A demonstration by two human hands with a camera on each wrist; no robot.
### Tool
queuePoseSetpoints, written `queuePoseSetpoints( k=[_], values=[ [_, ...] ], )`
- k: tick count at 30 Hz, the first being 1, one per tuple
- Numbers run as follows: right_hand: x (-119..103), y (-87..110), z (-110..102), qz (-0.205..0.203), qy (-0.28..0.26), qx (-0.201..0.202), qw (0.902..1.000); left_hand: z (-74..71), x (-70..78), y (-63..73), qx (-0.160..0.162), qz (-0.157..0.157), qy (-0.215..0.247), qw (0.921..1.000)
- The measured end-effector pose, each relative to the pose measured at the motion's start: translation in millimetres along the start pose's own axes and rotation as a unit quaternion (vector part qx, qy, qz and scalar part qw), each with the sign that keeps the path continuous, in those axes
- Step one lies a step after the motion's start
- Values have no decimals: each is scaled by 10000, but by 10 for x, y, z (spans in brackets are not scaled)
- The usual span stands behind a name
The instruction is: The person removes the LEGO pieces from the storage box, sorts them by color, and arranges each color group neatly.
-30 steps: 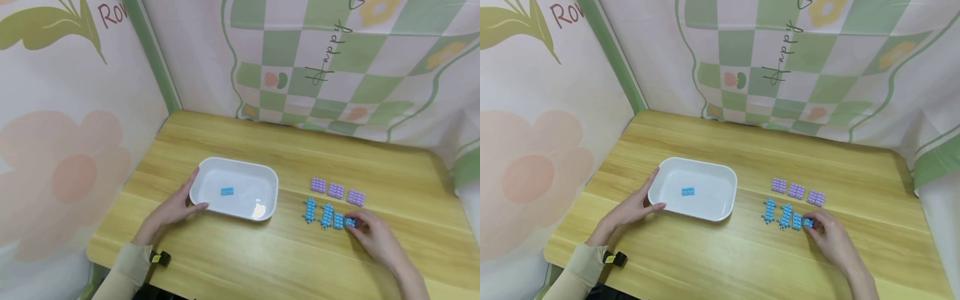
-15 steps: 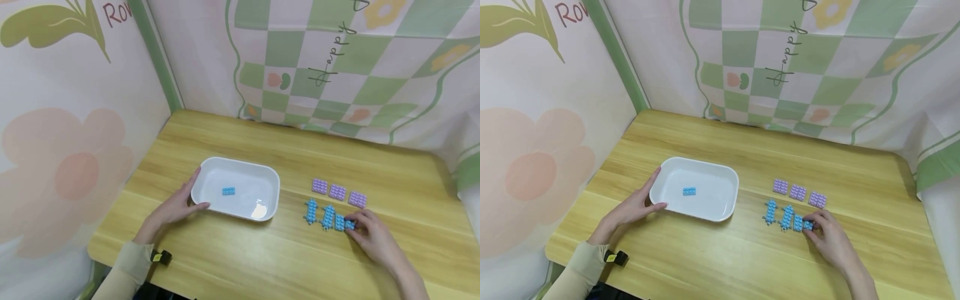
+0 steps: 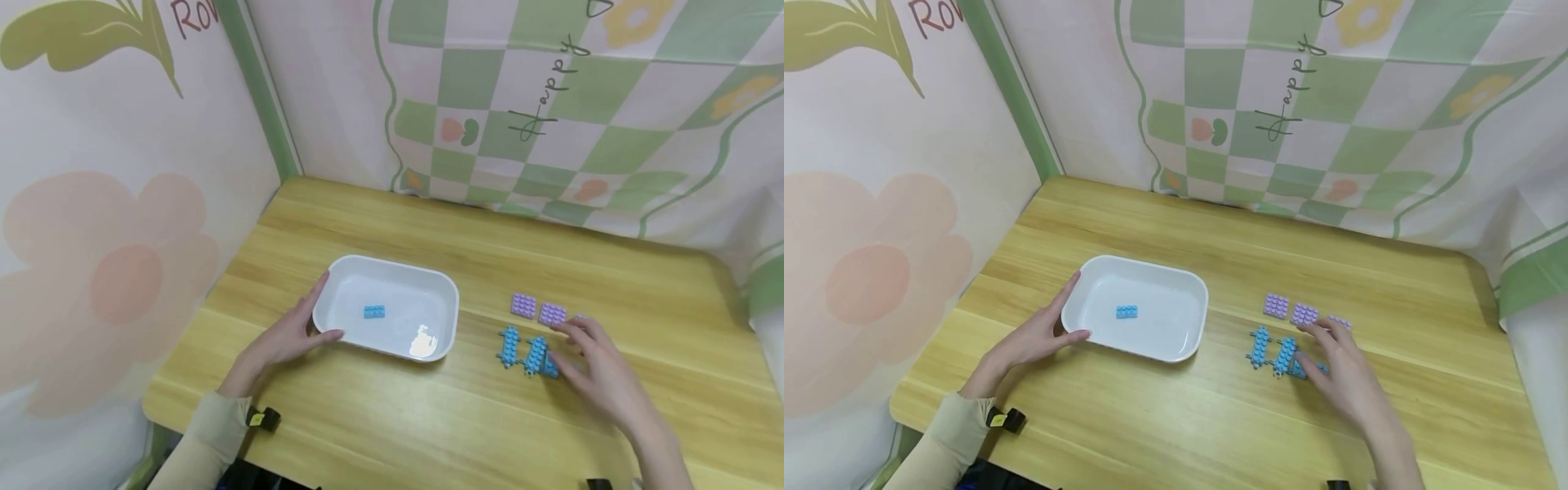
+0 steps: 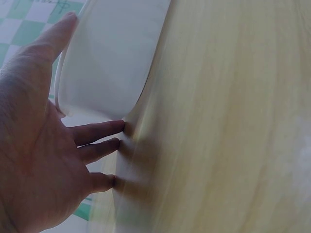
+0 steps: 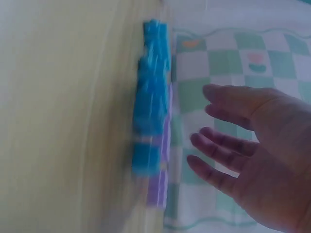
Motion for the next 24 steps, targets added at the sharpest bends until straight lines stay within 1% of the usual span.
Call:
queuePoseSetpoints(
  k=[4,7,10,13,15,20,24],
  values=[
    [-285,-224,71,-448,-377,381,9976,-5,0,8,27,-13,17,10000],
    [-521,-398,144,-678,-762,456,9937,-4,-6,12,49,-6,-27,10000],
    [-735,-565,232,-806,-1024,329,9909,2,-12,8,44,23,-60,10000],
    [-899,-730,359,-916,-1208,115,9884,3,-16,4,55,47,-40,10000],
    [-990,-833,464,-1033,-1306,-13,9860,0,-17,3,61,66,-10,10000],
    [-1188,-1062,758,-1355,-1639,-301,9767,-12,-12,2,82,116,1,9999],
    [-1340,-1209,952,-1491,-1773,-598,9710,-17,-24,-4,76,78,-37,9999]
  ],
)
Point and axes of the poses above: each hand's wrist, its own y-axis away from the middle knuckle, its own z-axis out of the palm, x = y × z, the point moved 4 cm from there along -y, towards the middle knuckle, and after that the axes turned 1 degree about -y, right-handed, at the moved point
